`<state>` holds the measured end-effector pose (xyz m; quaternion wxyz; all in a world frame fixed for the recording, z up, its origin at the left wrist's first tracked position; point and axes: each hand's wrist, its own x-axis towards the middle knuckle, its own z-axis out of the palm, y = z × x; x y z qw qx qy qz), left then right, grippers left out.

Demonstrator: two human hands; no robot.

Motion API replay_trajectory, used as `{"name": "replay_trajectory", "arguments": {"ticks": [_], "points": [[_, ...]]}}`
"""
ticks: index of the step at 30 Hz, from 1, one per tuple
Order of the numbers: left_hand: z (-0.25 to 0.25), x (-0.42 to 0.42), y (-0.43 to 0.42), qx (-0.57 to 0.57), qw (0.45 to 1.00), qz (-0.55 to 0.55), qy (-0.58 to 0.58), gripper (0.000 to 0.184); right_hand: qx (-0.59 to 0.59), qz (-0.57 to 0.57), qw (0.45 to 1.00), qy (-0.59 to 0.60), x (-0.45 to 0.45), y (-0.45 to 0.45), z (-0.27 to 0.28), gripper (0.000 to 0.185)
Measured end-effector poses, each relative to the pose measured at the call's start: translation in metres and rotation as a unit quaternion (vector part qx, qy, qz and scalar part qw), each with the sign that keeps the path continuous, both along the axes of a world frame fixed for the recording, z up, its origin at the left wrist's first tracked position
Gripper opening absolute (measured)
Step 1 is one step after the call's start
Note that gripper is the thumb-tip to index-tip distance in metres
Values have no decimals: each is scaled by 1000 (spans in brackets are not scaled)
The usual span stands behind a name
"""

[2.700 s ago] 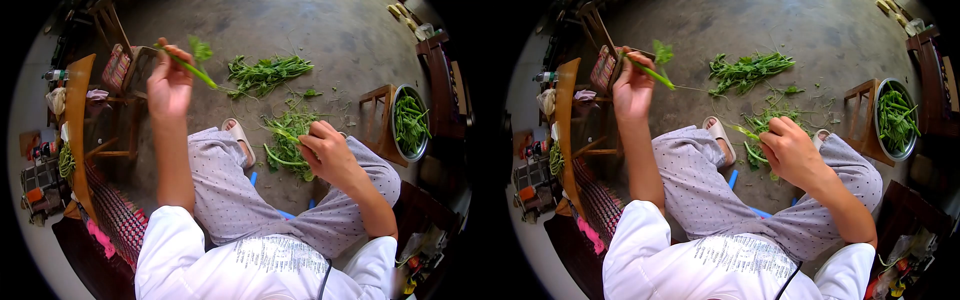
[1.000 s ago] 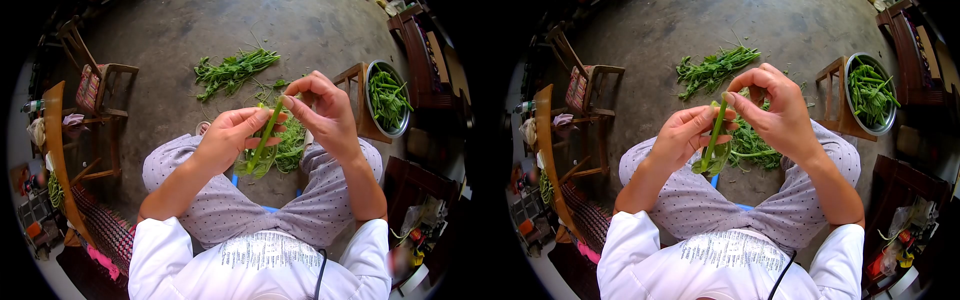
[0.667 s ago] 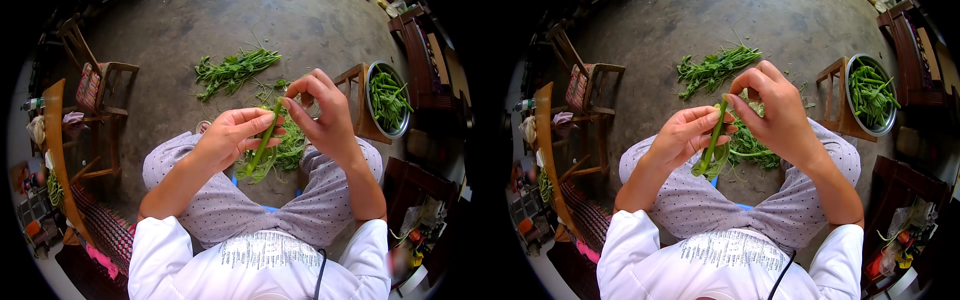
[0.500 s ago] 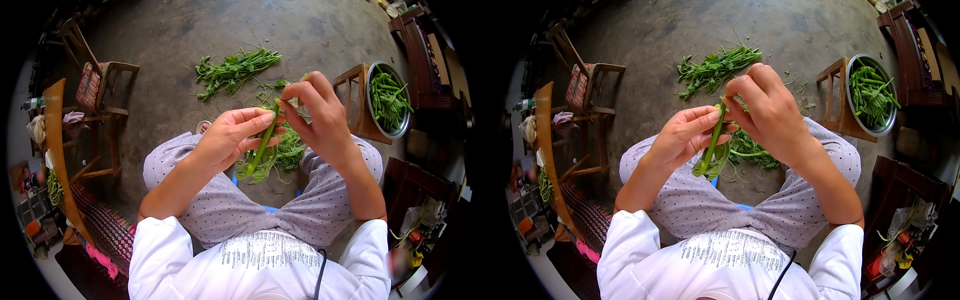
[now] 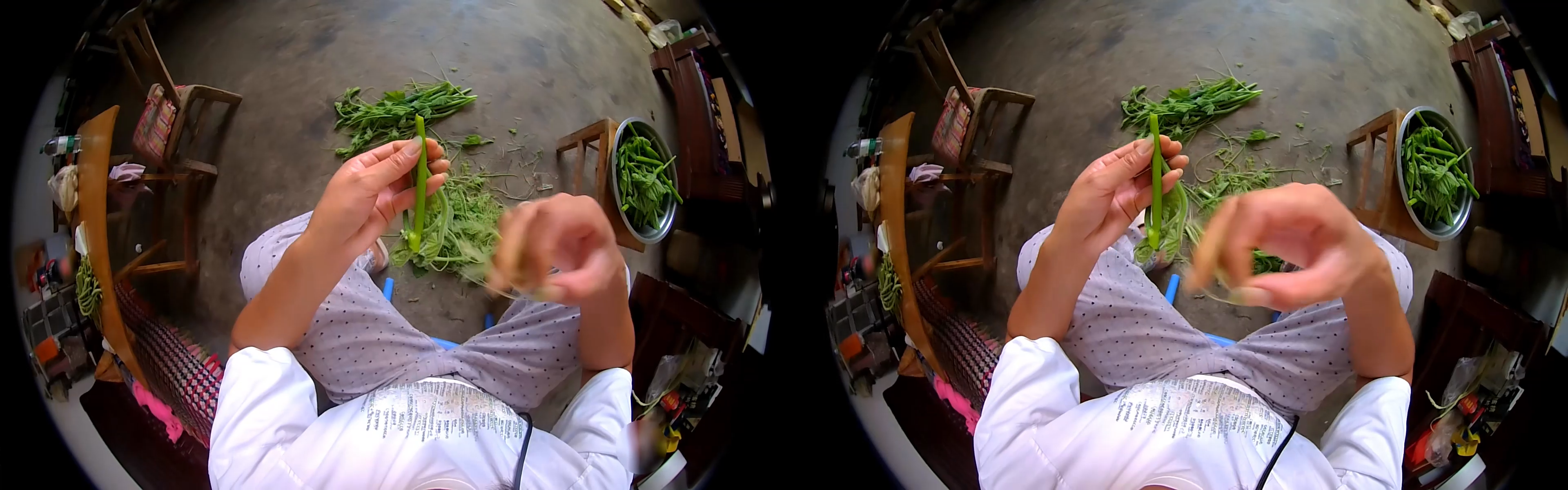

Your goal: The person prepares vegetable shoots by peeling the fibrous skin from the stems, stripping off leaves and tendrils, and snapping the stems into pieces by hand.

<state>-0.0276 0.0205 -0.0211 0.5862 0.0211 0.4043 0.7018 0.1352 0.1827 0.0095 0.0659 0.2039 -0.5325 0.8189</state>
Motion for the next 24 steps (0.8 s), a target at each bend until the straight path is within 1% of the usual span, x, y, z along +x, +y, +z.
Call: {"name": "replay_trajectory", "arguments": {"ticks": [2,4,5,7,9,10,12,13,14,15,16,18,20,23,24], "points": [[0,-1,-1,2,1000,6,10,26,-150,69,986,33,6,8,-2,17],[2,1,-2,-17,996,-2,88,25,-206,-27,978,27,9,10,-2,21],[2,4,-2,-17,996,-3,87,25,-157,-70,985,-17,10,16,-3,25],[2,10,-1,-4,992,0,130,23,-44,-147,980,-128,7,20,-2,17],[2,14,0,-11,988,-9,151,23,62,-218,946,-231,2,15,-4,17],[1,16,-1,-19,985,-16,173,22,79,-243,935,-247,-1,9,-5,18],[1,20,0,-14,981,-20,191,21,94,-281,933,-204,-8,-1,-10,18],[0,22,0,-10,977,-23,210,20,95,-282,932,-206,-10,-4,-13,18],[1,24,1,-10,978,-24,209,20,143,-321,920,-171,-12,-6,-16,17],[1,25,1,2,972,-30,234,20,191,-359,903,-135,-13,-8,-17,16],[1,25,2,14,965,-36,259,19,191,-360,903,-136,-14,-9,-17,16],[-1,28,3,19,960,-35,277,19,276,-406,867,-89,-16,-10,-15,14],[-1,28,4,24,955,-34,295,19,299,-412,857,-82,-18,-10,-15,13],[0,28,4,13,955,-48,293,19,343,-419,837,-74,-18,-11,-11,13],[0,27,4,15,960,-54,274,18,365,-420,828,-71,-18,-11,-9,14]]}}
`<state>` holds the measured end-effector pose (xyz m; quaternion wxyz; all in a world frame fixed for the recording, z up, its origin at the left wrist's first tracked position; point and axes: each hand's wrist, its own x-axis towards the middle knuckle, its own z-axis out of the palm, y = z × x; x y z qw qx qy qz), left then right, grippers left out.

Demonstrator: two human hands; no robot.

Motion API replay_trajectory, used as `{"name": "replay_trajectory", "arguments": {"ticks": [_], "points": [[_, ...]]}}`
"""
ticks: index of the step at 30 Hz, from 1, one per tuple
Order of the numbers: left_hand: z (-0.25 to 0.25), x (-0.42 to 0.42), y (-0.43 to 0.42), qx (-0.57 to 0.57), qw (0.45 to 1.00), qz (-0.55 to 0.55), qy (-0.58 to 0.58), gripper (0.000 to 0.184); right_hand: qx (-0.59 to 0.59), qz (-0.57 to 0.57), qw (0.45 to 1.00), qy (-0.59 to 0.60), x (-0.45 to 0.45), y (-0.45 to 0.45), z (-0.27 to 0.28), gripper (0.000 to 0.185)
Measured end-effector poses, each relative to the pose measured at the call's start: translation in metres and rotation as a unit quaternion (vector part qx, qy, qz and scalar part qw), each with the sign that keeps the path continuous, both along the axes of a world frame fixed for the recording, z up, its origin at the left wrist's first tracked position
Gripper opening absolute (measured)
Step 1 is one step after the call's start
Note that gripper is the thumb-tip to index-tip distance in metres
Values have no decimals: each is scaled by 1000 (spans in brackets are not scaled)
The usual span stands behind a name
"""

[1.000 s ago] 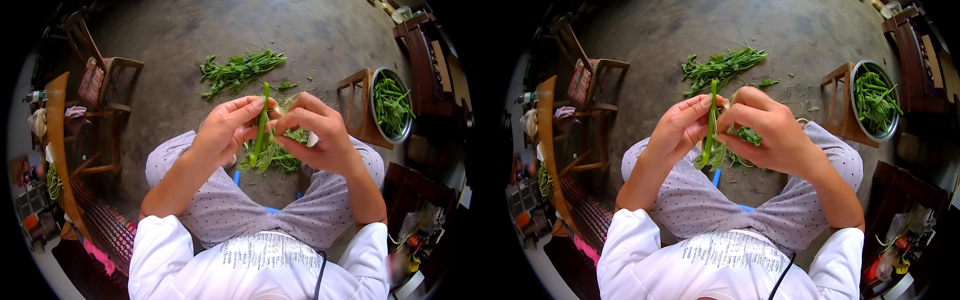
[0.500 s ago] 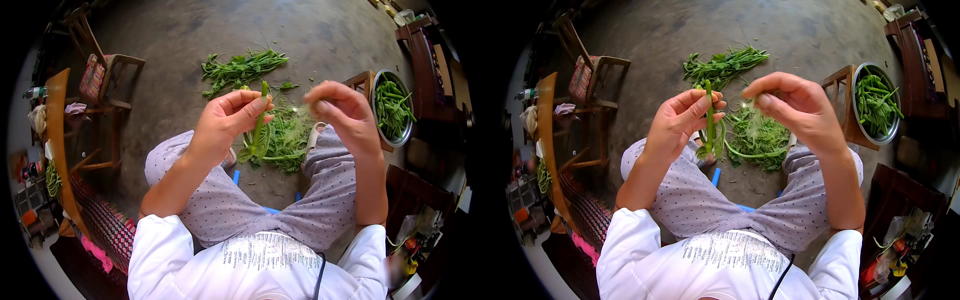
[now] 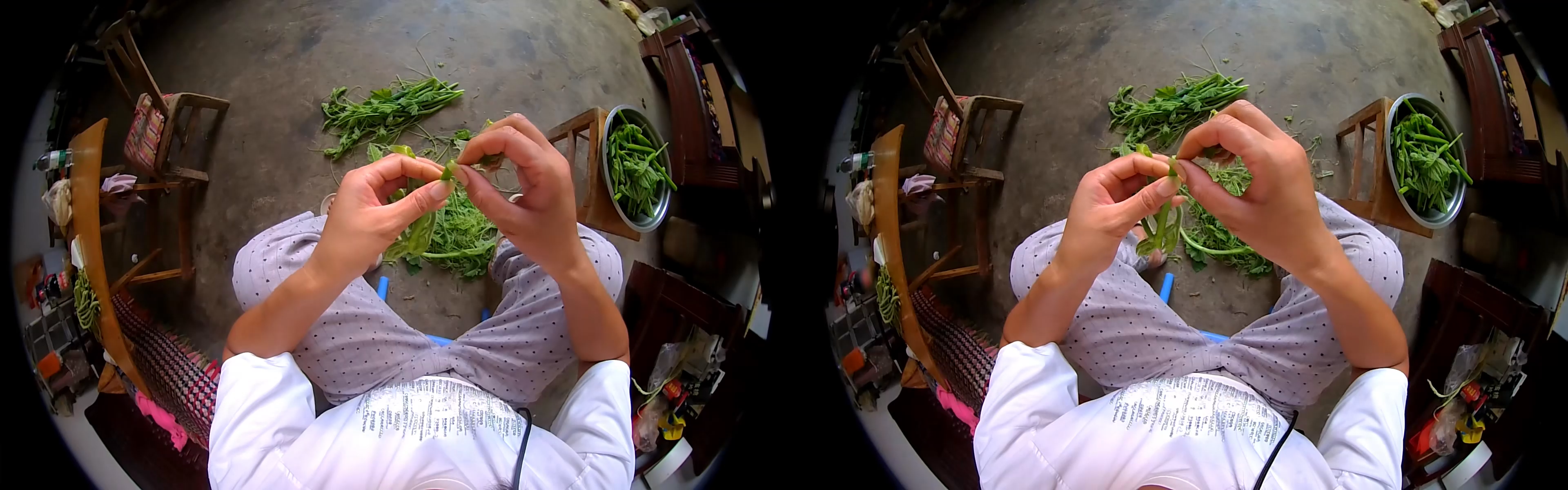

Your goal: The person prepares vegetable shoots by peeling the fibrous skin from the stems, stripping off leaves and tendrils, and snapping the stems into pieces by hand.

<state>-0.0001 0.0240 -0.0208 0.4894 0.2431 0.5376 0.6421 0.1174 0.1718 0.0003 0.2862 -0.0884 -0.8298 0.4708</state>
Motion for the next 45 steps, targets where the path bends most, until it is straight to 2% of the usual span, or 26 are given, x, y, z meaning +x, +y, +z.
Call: {"name": "replay_trajectory", "arguments": {"ticks": [8,10,11,13,15,16,18,19,20,22,24,26,30,32,34,36,38,39,40,42,43,45], "points": [[6,-3,-2,-45,992,-10,-114,21,91,-17,996,14,-1,-2,-1,15],[10,-3,-1,-68,978,-7,-195,21,108,-22,993,28,-2,-2,-1,15],[9,-5,-2,-67,978,-6,-195,21,126,4,991,34,-2,-1,-2,16],[4,-10,-3,-41,952,-11,-305,22,144,31,988,42,-2,-1,-1,16],[5,-16,-3,-44,951,0,-307,22,68,106,992,9,1,-6,-1,15],[5,-19,-4,-48,949,10,-311,23,67,109,992,10,2,-4,0,15],[2,-25,-7,-37,948,16,-315,23,-119,296,945,-64,8,5,6,13],[2,-26,-8,-31,951,32,-307,27,-212,336,915,-76,12,6,5,12],[2,-28,-8,-25,953,47,-298,32,-212,338,914,-76,17,9,6,12],[-1,-32,-10,-12,954,49,-297,30,-450,447,772,-33,26,15,6,13],[-2,-33,-9,-1,954,106,-279,28,-482,441,757,-4,32,19,4,14],[-1,-35,-10,10,953,105,-285,26,-513,431,742,26,34,22,1,15],[-2,-37,-9,18,951,132,-279,25,-439,435,786,34,32,32,-1,15],[-4,-40,-8,23,949,143,-280,25,-363,579,729,33,25,42,-2,13],[-8,-47,-8,46,945,179,-271,24,-364,650,666,13,25,41,7,10],[-8,-54,-9,53,943,197,-264,22,-373,640,672,-1,26,41,11,12],[-7,-57,-8,94,943,202,-247,20,-376,548,745,-58,30,39,6,14],[-3,-55,-8,97,947,202,-232,20,-406,453,789,-89,33,31,6,16],[-1,-51,-7,97,948,197,-232,20,-381,341,844,-162,36,26,1,18],[1,-42,-4,124,952,208,-187,20,-460,218,847,-152,24,10,-16,17],[2,-37,-2,122,954,215,-167,20,-461,214,848,-150,17,0,-15,17],[6,-26,2,121,959,219,-132,20,-532,88,835,-108,8,-17,-11,19]]}}
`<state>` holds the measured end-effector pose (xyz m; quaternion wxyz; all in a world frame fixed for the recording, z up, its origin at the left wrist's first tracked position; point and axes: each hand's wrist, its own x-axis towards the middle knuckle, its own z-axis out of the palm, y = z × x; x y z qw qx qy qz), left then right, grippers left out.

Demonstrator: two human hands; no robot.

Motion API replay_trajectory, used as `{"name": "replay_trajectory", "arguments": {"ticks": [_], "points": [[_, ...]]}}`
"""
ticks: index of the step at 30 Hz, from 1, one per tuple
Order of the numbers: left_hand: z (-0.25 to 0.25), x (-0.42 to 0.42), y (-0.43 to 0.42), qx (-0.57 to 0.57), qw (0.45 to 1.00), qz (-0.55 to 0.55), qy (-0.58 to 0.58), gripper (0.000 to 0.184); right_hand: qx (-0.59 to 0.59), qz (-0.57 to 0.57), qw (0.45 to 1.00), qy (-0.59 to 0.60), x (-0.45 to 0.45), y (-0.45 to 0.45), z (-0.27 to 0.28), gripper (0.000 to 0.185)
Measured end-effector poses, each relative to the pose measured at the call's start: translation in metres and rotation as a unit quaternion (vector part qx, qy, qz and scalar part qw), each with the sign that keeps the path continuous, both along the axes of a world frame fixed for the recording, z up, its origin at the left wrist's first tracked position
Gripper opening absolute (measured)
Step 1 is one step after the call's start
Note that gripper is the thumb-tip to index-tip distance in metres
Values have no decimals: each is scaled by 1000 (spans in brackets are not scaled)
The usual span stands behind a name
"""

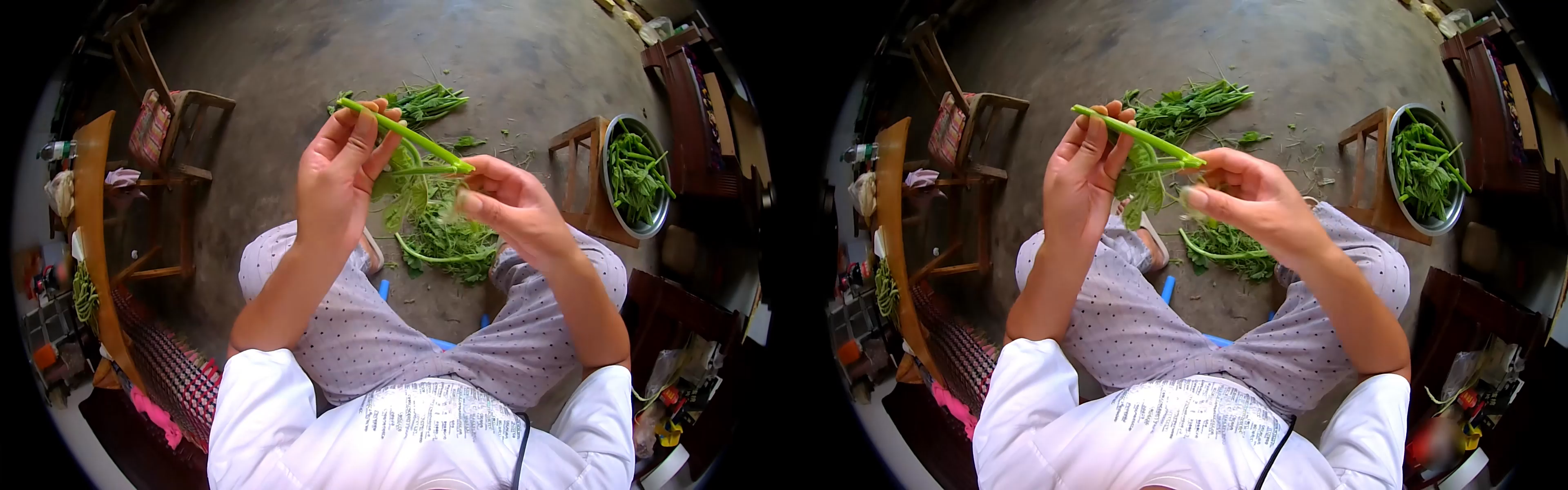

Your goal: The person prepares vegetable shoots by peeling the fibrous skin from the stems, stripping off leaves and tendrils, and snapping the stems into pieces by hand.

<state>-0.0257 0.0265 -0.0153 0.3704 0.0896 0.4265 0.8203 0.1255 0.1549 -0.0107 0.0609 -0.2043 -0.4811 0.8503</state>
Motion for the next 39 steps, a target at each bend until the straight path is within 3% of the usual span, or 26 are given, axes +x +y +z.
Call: {"name": "replay_trajectory", "arguments": {"ticks": [5,8,9,16,20,22,24,27,29,30,34,35,39], "points": [[6,19,5,-22,991,20,134,19,-74,-31,996,31,-4,-2,-13,26],[5,19,6,-27,987,34,158,19,-42,-34,997,47,-5,-1,-12,24],[5,19,6,-29,985,45,167,19,19,-14,999,45,-6,-1,-11,22],[6,17,8,-45,982,49,178,18,254,8,967,30,-2,-3,-14,18],[7,16,11,-67,982,54,168,17,289,13,957,24,1,1,-12,20],[9,13,12,-69,983,60,161,17,252,45,967,3,4,7,-14,17],[11,1,12,-36,982,106,152,17,239,59,969,-14,5,11,-15,15],[11,-11,8,1,992,83,99,19,231,109,965,-51,10,21,-2,16],[7,-15,8,4,996,65,66,19,491,202,846,-46,17,21,11,24],[6,-16,8,6,998,48,33,19,525,163,834,-49,21,19,8,32],[0,-14,13,-8,1000,12,-11,19,481,130,866,-42,18,28,8,33],[0,-10,15,-25,1000,-5,-4,19,392,109,909,-97,15,25,15,29],[0,13,29,-70,995,-65,42,15,328,69,942,-27,15,19,-3,23]]}}
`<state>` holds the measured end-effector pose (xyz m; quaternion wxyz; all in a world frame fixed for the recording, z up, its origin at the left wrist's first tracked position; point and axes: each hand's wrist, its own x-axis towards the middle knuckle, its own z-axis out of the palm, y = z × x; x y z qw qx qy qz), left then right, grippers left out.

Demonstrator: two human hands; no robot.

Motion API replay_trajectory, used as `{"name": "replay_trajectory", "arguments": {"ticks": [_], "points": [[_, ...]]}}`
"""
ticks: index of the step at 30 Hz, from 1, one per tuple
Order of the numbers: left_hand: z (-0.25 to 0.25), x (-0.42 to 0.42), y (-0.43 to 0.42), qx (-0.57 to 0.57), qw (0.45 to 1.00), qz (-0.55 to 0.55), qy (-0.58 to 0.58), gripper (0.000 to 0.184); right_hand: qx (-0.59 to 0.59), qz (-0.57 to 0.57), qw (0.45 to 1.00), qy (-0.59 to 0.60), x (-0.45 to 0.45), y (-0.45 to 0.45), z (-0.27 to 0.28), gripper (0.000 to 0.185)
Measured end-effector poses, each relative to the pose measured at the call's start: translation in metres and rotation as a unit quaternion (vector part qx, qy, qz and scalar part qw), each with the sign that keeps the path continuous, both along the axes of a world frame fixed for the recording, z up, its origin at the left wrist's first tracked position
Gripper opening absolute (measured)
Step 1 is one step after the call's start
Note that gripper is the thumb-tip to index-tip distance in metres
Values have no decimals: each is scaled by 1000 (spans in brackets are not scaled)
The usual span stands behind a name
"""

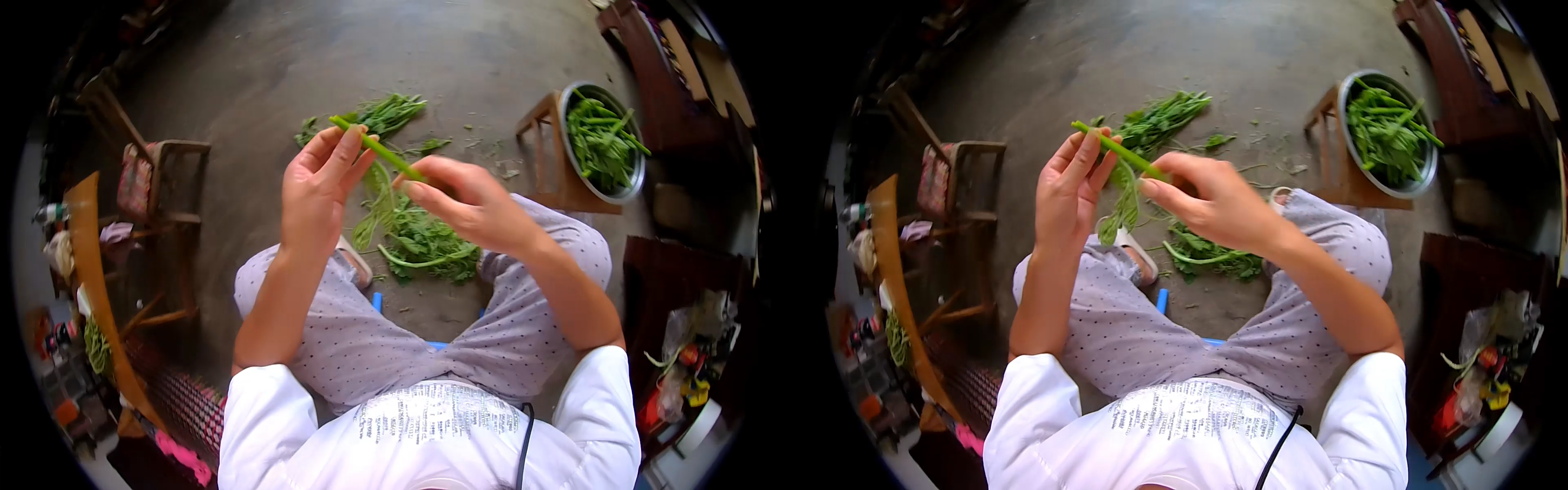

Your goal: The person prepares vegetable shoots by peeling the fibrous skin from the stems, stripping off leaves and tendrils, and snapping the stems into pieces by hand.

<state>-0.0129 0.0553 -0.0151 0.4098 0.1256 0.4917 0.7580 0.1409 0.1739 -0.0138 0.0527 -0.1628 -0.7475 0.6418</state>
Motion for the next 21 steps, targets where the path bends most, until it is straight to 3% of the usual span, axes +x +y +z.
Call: {"name": "replay_trajectory", "arguments": {"ticks": [2,4,5,7,9,12,14,16,18,21], "points": [[-3,5,8,-4,999,-44,11,18,-38,-7,999,16,5,-1,-11,23],[-4,5,15,-10,998,-56,-21,24,-185,-38,982,14,18,4,-15,25],[-3,8,20,-6,998,-60,-21,24,-181,-42,982,15,25,8,-19,25],[0,11,26,-3,996,-89,-14,27,-321,-207,921,79,44,17,-27,26],[4,16,26,-5,993,-116,-11,40,-356,-367,843,166,57,36,-15,31],[3,26,30,19,984,-177,5,48,-449,-419,776,143,83,75,-27,38],[4,32,34,25,980,-195,10,54,-411,-382,823,87,81,69,-24,35],[3,38,36,25,977,-212,26,55,-371,-252,891,70,71,50,-9,32],[1,40,38,18,975,-218,46,58,-193,-160,968,30,63,32,3,27],[0,42,37,65,961,-258,80,61,-111,-144,983,16,53,15,-7,21]]}}
